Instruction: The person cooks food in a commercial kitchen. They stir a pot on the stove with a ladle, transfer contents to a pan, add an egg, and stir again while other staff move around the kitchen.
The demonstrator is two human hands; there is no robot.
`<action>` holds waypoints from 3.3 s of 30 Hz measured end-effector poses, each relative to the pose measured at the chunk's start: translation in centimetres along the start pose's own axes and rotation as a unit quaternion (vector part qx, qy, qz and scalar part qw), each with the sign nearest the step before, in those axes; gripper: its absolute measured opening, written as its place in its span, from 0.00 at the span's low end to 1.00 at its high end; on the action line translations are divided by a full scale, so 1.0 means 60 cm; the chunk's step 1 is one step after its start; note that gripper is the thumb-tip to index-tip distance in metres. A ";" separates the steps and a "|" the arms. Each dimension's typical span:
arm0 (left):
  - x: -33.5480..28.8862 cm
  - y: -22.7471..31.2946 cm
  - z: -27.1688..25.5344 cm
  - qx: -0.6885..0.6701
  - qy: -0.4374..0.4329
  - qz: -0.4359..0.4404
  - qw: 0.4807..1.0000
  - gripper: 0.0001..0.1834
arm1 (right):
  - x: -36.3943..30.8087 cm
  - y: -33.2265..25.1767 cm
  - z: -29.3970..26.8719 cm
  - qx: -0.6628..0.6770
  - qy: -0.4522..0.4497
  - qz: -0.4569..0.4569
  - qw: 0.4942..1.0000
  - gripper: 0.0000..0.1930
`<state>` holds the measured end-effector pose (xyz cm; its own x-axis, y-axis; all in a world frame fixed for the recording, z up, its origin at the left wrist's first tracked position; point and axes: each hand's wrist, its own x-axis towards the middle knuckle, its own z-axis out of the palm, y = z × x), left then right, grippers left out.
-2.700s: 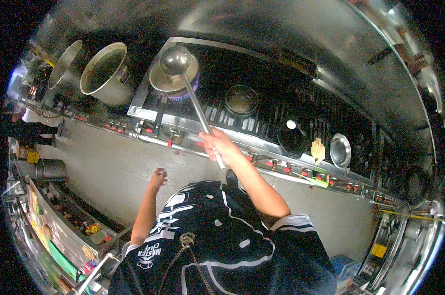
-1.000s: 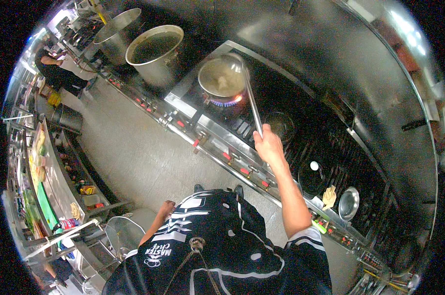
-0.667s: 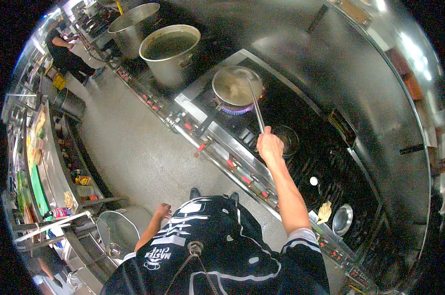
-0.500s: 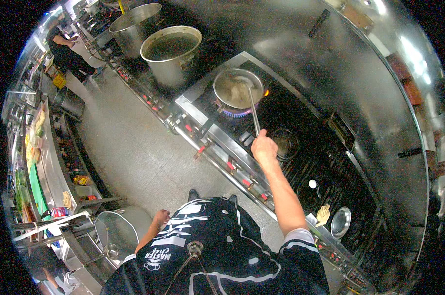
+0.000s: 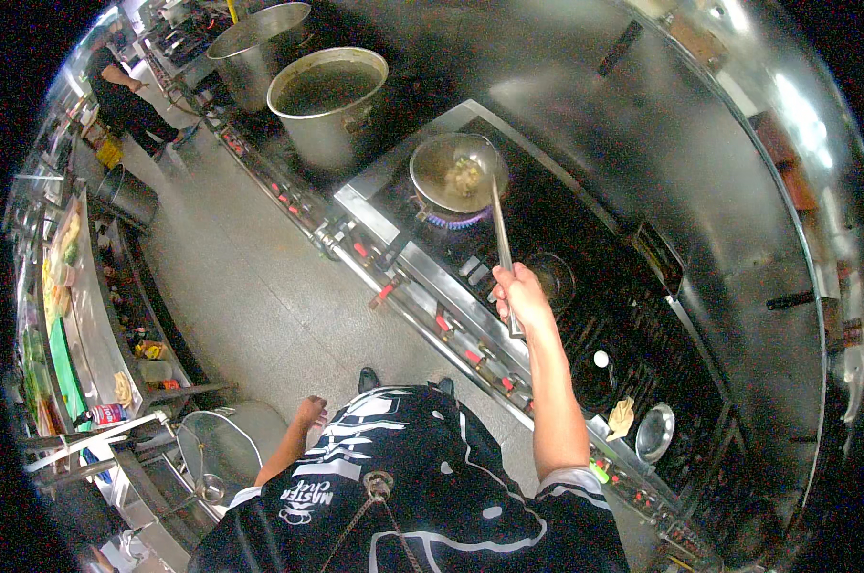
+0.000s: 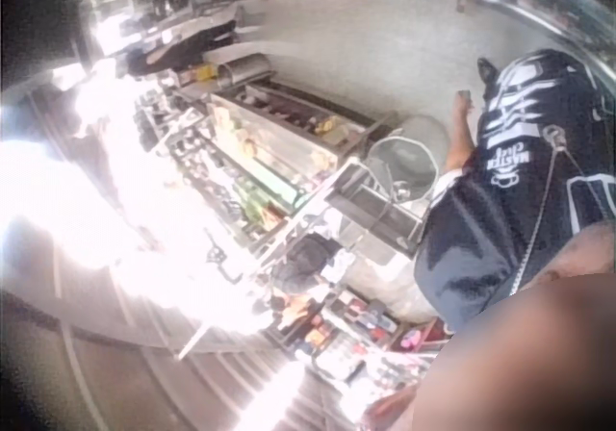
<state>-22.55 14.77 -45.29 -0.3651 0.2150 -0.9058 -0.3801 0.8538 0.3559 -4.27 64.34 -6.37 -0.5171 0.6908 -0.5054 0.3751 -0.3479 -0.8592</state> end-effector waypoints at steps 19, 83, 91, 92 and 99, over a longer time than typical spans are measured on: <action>-0.025 0.031 0.017 0.012 0.011 0.026 1.000 0.20 | 0.066 0.103 0.052 -0.443 0.189 -0.103 0.870 0.19; -0.164 0.163 0.255 0.315 0.081 0.127 0.937 0.24 | -0.215 0.236 -0.377 0.542 -0.070 0.037 0.837 0.09; -0.189 0.374 0.416 0.481 0.095 0.507 0.709 0.26 | -0.235 0.212 -0.381 0.436 0.004 -0.006 0.900 0.10; -0.195 0.411 0.438 0.498 0.102 0.541 0.670 0.27 | -0.242 0.211 -0.384 0.427 0.019 -0.018 0.904 0.10; -0.179 0.552 0.525 0.729 0.014 0.452 0.514 0.19 | -0.311 0.239 -0.409 0.402 0.081 -0.055 0.910 0.10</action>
<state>-4.42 55.68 -31.02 0.1468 0.8467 -0.5114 0.9890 -0.1362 0.0584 29.61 62.00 -7.28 -0.3720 0.8115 -0.4507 -0.3907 -0.5773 -0.7170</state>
